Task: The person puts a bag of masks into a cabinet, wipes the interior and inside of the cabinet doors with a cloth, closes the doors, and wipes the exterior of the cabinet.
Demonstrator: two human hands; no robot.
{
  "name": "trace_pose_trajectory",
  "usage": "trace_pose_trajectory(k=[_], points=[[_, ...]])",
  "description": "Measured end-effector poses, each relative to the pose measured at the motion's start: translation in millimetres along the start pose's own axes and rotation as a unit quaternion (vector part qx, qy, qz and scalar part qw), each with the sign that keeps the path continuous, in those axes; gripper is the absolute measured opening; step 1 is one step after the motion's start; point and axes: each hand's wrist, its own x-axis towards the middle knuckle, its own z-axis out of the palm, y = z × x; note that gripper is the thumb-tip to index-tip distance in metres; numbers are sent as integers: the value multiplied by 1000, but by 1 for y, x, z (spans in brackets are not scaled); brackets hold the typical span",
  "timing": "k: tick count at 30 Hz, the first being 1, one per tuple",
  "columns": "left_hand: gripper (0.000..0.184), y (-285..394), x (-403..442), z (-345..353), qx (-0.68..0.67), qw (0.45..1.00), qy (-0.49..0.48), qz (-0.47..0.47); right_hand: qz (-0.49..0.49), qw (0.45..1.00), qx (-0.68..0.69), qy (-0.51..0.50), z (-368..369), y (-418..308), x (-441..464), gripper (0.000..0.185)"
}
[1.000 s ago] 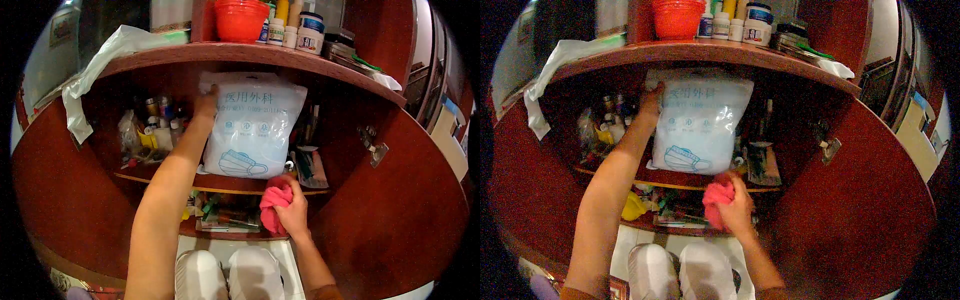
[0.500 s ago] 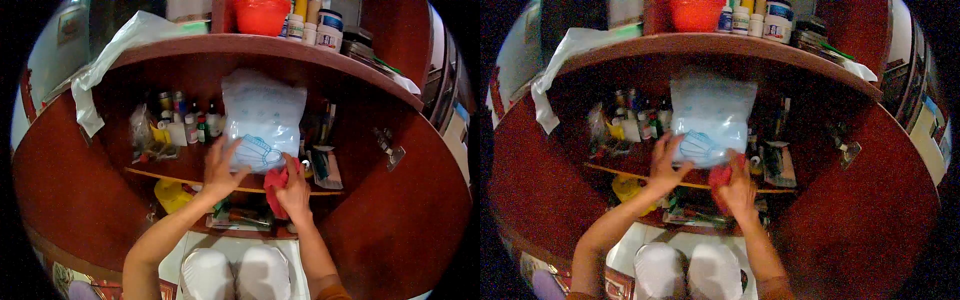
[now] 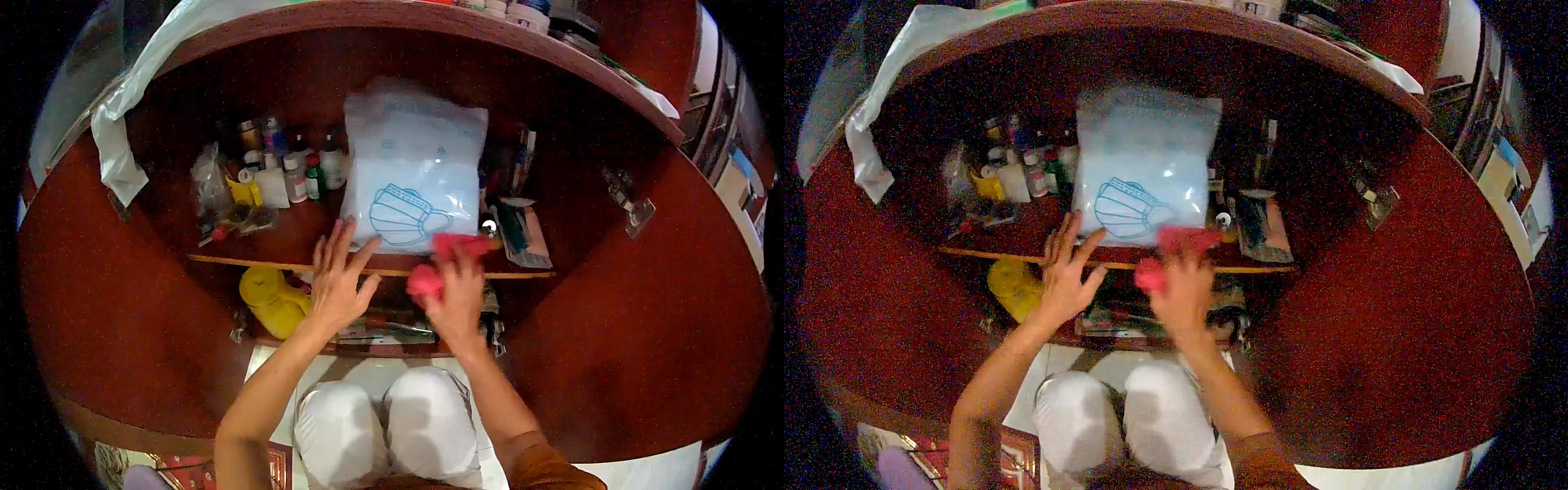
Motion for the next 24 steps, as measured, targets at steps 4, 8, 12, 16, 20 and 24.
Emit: trace_pose_trajectory(k=[4, 8, 12, 16, 20, 24], points=[[49, 2, 0, 0, 52, 999, -14, 1, -72, 997, -13, 2, 0, -1, -11, 50], [45, -1, -4, 1, 2, 1000, -11, 8, -29, 986, 167, 6, -11, 3, -16, 39], [43, -1, -5, 8, 11, 998, 57, -12, -12, 988, 156, 4, -12, -4, -11, 40], [35, 29, -30, -6, -106, 985, 114, -69, -77, 976, 192, -65, -10, -12, -11, 45], [64, 59, -65, -15, -342, 925, -27, -162, 121, 857, 481, -138, -15, -43, -21, 61], [57, 49, -74, -11, -269, 951, 43, -143, 163, 668, 657, -308, -14, -61, -26, 71]])
